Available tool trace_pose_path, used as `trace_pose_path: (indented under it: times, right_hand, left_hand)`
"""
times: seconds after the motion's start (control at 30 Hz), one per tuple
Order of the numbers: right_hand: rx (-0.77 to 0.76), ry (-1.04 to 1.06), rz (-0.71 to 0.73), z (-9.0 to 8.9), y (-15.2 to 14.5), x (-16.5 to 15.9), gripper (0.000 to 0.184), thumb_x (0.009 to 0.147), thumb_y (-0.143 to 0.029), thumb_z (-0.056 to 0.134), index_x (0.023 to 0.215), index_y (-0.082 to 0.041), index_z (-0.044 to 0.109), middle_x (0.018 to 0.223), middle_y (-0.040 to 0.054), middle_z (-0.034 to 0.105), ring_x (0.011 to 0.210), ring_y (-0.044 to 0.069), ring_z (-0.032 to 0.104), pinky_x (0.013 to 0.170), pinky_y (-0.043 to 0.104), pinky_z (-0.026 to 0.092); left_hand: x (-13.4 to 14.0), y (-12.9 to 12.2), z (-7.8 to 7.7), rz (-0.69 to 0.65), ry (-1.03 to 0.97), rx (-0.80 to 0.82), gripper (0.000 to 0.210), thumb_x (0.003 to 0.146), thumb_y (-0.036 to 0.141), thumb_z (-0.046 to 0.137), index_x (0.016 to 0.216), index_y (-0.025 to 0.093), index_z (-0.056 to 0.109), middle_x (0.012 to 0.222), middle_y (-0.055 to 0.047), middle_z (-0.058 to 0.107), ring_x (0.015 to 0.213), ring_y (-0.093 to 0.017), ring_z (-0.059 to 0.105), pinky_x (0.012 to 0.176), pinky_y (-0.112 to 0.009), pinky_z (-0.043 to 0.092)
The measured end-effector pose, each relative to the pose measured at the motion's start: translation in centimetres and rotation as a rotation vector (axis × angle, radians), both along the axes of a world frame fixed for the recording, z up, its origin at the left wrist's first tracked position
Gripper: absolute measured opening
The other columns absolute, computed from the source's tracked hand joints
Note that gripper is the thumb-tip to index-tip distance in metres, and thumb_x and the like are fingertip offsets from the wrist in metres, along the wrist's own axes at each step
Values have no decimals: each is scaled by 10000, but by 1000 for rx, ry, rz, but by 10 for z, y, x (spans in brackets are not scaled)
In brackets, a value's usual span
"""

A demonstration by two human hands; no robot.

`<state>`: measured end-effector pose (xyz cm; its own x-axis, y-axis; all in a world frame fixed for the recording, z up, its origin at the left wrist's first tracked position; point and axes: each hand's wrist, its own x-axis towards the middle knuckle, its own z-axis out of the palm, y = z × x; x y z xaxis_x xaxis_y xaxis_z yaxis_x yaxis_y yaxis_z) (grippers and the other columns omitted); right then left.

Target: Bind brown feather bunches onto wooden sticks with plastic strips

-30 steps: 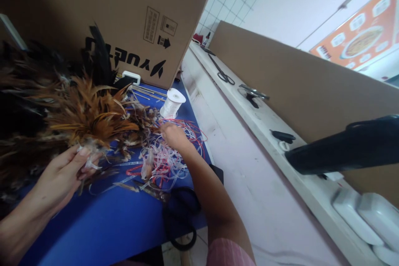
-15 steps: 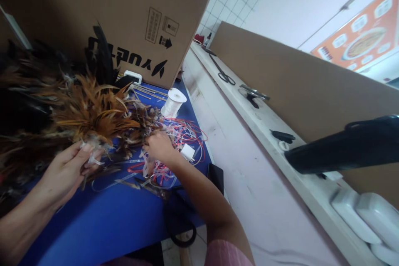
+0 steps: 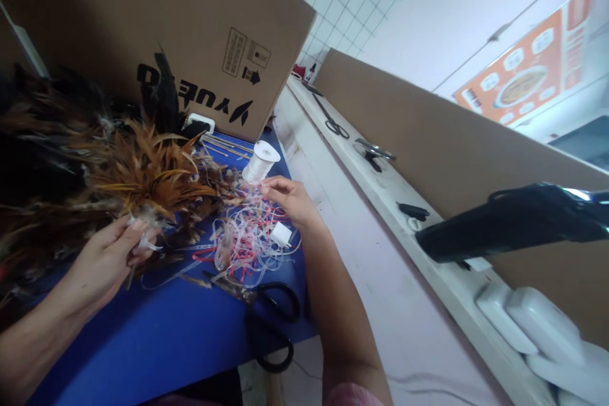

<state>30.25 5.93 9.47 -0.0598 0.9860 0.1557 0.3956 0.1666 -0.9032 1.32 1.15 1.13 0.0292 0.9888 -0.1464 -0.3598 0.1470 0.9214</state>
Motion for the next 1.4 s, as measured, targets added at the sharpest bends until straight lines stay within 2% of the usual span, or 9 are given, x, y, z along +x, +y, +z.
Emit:
trace_pose_path:
  times: [0.2, 0.43, 0.57, 0.63, 0.77, 0.97, 1.1, 1.27, 1.4]
  right_hand:
    - [-98, 213, -98, 21, -18, 9, 227, 599, -338, 785, 676, -185, 635, 634, -27, 615, 595, 106, 545, 639, 272, 459]
    - [-61, 108, -133, 25, -20, 19, 211, 663, -351, 731, 706, -185, 609, 734, 29, 696, 688, 153, 627, 704, 313, 495]
    - [172, -404, -317, 6, -18, 19, 98, 700, -240, 661, 782, -192, 641, 794, 42, 683, 752, 186, 621, 757, 352, 482]
    - [220, -603, -228, -10, -21, 12, 124, 711, -183, 636, 830, -194, 667, 874, 51, 683, 803, 186, 618, 784, 341, 475]
    - [90, -685, 120, -46, -26, -16, 102, 780, -246, 626, 811, -181, 698, 824, 47, 678, 745, 153, 609, 748, 286, 467]
    - [-10, -631, 118, -72, -14, -33, 91, 707, -108, 624, 655, -168, 669, 702, 24, 657, 687, 142, 582, 712, 280, 448]
    - [-42, -478, 52, -54, -5, -18, 111, 772, -182, 568, 731, -172, 671, 686, 7, 661, 612, 117, 578, 616, 254, 460]
    - [-89, 75, -99, -10, -8, -4, 128, 681, -292, 705, 679, -177, 648, 662, -4, 662, 607, 110, 596, 638, 261, 485]
    - [-119, 293, -80, 20, -15, 0, 207, 672, -333, 745, 699, -171, 619, 678, 16, 689, 622, 119, 638, 622, 250, 510]
  left_hand:
    - [0, 0, 1, 0, -13, 13, 376, 697, 466, 709, 666, 163, 490, 603, 37, 502, 484, -51, 359, 436, -178, 280]
    - [2, 4, -4, 44, -6, -7, 464, 581, 543, 751, 670, 159, 507, 587, 41, 521, 462, -41, 356, 411, -154, 288]
    - [2, 4, -3, 43, -19, -33, 496, 531, 552, 774, 667, 157, 505, 577, 50, 520, 464, -35, 353, 417, -140, 310]
    - [2, 4, -4, 50, -14, -48, 509, 511, 553, 783, 668, 157, 506, 582, 49, 525, 469, -34, 354, 427, -139, 330]
    - [2, 5, -6, 24, -14, -32, 478, 557, 539, 768, 691, 159, 509, 603, 45, 529, 469, -36, 349, 419, -140, 316]
    - [2, 5, -6, 5, -8, 13, 430, 633, 510, 732, 661, 164, 477, 578, 54, 489, 467, -38, 346, 410, -138, 280]
    - [2, 5, -7, 21, 1, -25, 446, 600, 529, 746, 684, 163, 505, 600, 45, 517, 471, -38, 350, 411, -139, 289]
    - [1, 6, -11, 45, 13, -40, 478, 561, 554, 762, 678, 161, 517, 611, 37, 540, 483, -42, 378, 430, -143, 321]
    - [1, 5, -10, 29, 27, -13, 465, 595, 559, 742, 660, 160, 512, 587, 43, 512, 475, -42, 355, 423, -145, 303]
